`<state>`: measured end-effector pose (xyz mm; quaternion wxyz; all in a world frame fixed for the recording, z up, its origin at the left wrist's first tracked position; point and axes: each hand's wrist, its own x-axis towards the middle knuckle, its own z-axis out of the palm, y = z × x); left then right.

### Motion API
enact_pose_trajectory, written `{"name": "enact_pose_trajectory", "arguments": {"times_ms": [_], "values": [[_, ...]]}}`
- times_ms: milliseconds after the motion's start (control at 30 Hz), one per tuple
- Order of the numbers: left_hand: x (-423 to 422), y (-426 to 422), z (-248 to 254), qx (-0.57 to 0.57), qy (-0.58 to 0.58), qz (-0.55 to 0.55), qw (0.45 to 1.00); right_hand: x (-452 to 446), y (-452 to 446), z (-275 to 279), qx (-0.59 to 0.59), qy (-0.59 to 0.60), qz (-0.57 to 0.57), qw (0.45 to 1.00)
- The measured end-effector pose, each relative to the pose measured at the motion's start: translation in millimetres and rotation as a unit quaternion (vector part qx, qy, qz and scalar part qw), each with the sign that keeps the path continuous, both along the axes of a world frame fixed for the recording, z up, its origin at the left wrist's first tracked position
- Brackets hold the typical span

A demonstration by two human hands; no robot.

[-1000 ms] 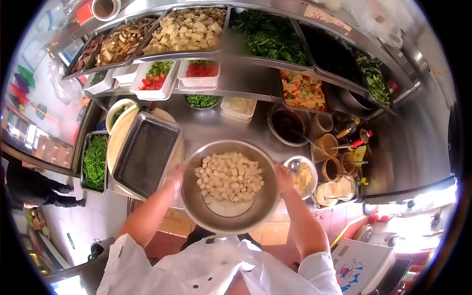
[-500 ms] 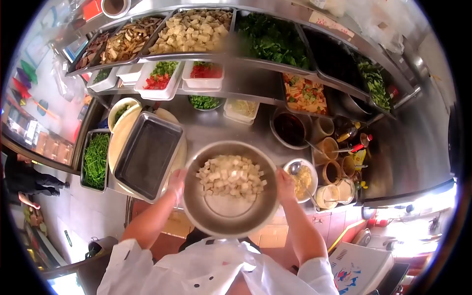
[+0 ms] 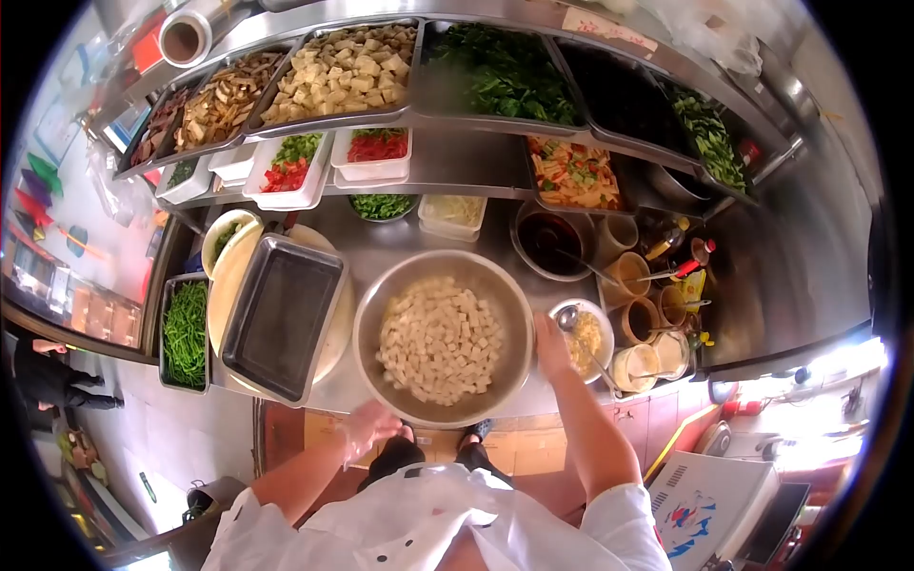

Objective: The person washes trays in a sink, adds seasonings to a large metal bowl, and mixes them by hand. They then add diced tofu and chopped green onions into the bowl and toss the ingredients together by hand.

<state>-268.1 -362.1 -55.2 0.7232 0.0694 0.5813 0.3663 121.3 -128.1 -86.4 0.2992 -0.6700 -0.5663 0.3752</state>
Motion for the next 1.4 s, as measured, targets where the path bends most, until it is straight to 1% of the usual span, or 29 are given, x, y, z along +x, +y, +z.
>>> {"name": "enact_pose_trajectory", "arguments": {"times_ms": [67, 100, 133, 167, 200, 233, 267, 333, 367, 433, 467, 500, 533, 567, 633, 733, 767, 800, 833, 867, 967, 1000, 1033, 1067, 1133, 1200, 1300, 1367, 1400], "values": [[-17.8, -7.2, -11.6, 0.027, 0.028, 0.034, 0.999, 6.2, -24.1, -7.8, -0.113, 0.136, -0.042, 0.983], [-20.5, -1.4, -4.4, 0.042, 0.043, 0.051, 0.997, 6.3, -33.7, -7.5, -0.163, 0.197, -0.068, 0.964], [-29.1, 19.0, 0.5, 0.086, 0.078, 0.049, 0.992, 1.6, -42.5, -9.1, -0.202, 0.252, -0.090, 0.942], [-49.5, 40.9, -16.9, 0.046, 0.157, 0.028, 0.986, -5.1, -48.1, -6.8, -0.238, 0.306, -0.111, 0.915], [-57.9, 75.7, -3.4, 0.023, 0.228, -0.033, 0.973, -12.5, -46.3, -2.9, -0.209, 0.289, -0.119, 0.927], [-74.2, 98.0, -25.5, 0.105, 0.282, -0.059, 0.952, -18.1, -43.4, -3.0, -0.142, 0.205, -0.087, 0.965], [-76.1, 119.0, -36.8, 0.128, 0.240, 0.024, 0.962, -23.2, -39.9, -2.6, -0.074, 0.118, -0.053, 0.989], [-86.2, 153.6, -56.4, 0.124, 0.233, 0.022, 0.964, -50.4, -23.1, 48.3, -0.058, 0.110, -0.064, 0.990], [-86.4, 164.2, -51.1, 0.124, 0.230, 0.025, 0.965, -50.0, -17.2, 46.0, -0.069, 0.113, -0.076, 0.988], [-82.9, 175.0, -38.5, 0.104, 0.278, 0.031, 0.955, -54.3, -5.7, 32.3, -0.091, 0.126, -0.100, 0.983], [-76.9, 181.3, -13.8, 0.087, 0.295, 0.026, 0.951, -48.9, 1.3, 30.7, -0.079, 0.102, -0.084, 0.988], [-74.3, 189.1, 1.6, 0.071, 0.310, 0.023, 0.948, -45.0, 13.4, 26.8, -0.055, 0.121, -0.092, 0.987], [-92.6, 201.3, -24.7, 0.067, 0.312, 0.054, 0.946, -41.8, 25.6, 22.0, -0.032, 0.138, -0.098, 0.985], [-63.1, 200.4, 75.9, 0.089, 0.299, 0.026, 0.950, -40.6, 35.7, 21.4, -0.012, 0.154, -0.104, 0.982], [-68.5, 210.8, 103.8, 0.137, 0.186, 0.085, 0.969, -46.5, 43.7, 140.2, -0.019, 0.156, -0.015, 0.988], [-45.6, 177.8, 144.3, 0.242, 0.157, 0.170, 0.942, -49.5, 30.9, 202.1, 0.094, 0.089, 0.003, 0.992], [-52.5, 156.4, 98.8, 0.255, 0.167, 0.179, 0.935, -43.0, 16.7, 178.5, 0.076, 0.073, -0.009, 0.994], [-55.0, 133.8, 44.5, 0.208, 0.169, 0.232, 0.935, -36.5, -0.9, 141.0, 0.029, 0.054, -0.028, 0.998], [-50.4, 110.8, 9.1, 0.176, 0.231, 0.224, 0.930, -31.6, -20.3, 111.9, 0.000, 0.021, -0.014, 1.000], [-55.8, 92.3, -15.2, 0.128, 0.212, 0.163, 0.955, -30.6, -29.5, 92.8, -0.029, -0.011, 0.000, 1.000], [-43.0, 117.3, 18.1, 0.067, 0.178, 0.096, 0.977, -26.8, -28.1, 64.4, -0.044, 0.088, -0.016, 0.995], [-35.7, 131.1, 41.2, 0.018, 0.239, 0.068, 0.969, -24.6, -18.5, 49.9, -0.052, 0.083, -0.059, 0.993], [-32.9, 146.8, 59.2, -0.031, 0.297, 0.038, 0.954, -28.5, -11.7, 67.6, -0.097, 0.080, -0.099, 0.987], [-39.3, 159.6, 58.1, 0.001, 0.299, 0.036, 0.954, -20.6, -0.1, 61.3, -0.078, 0.070, -0.085, 0.991], [-48.3, 178.6, 67.4, 0.053, 0.276, 0.049, 0.959, -20.1, 20.1, 86.8, -0.072, 0.050, -0.069, 0.994], [-49.9, 183.7, 97.5, 0.090, 0.227, 0.075, 0.967, -34.6, 16.1, 186.2, -0.102, 0.031, -0.069, 0.992], [-36.3, 138.9, 84.7, 0.203, 0.172, 0.183, 0.946, -30.7, -13.1, 215.2, -0.014, 0.049, -0.035, 0.998], [-25.9, 100.5, 35.3, 0.198, 0.195, 0.193, 0.941, -2.3, -38.7, 98.0, 0.045, 0.067, -0.035, 0.996], [-28.5, 91.6, 9.3, 0.178, 0.203, 0.169, 0.948, -10.6, -50.3, 106.5, -0.097, -0.021, -0.052, 0.994]]}}
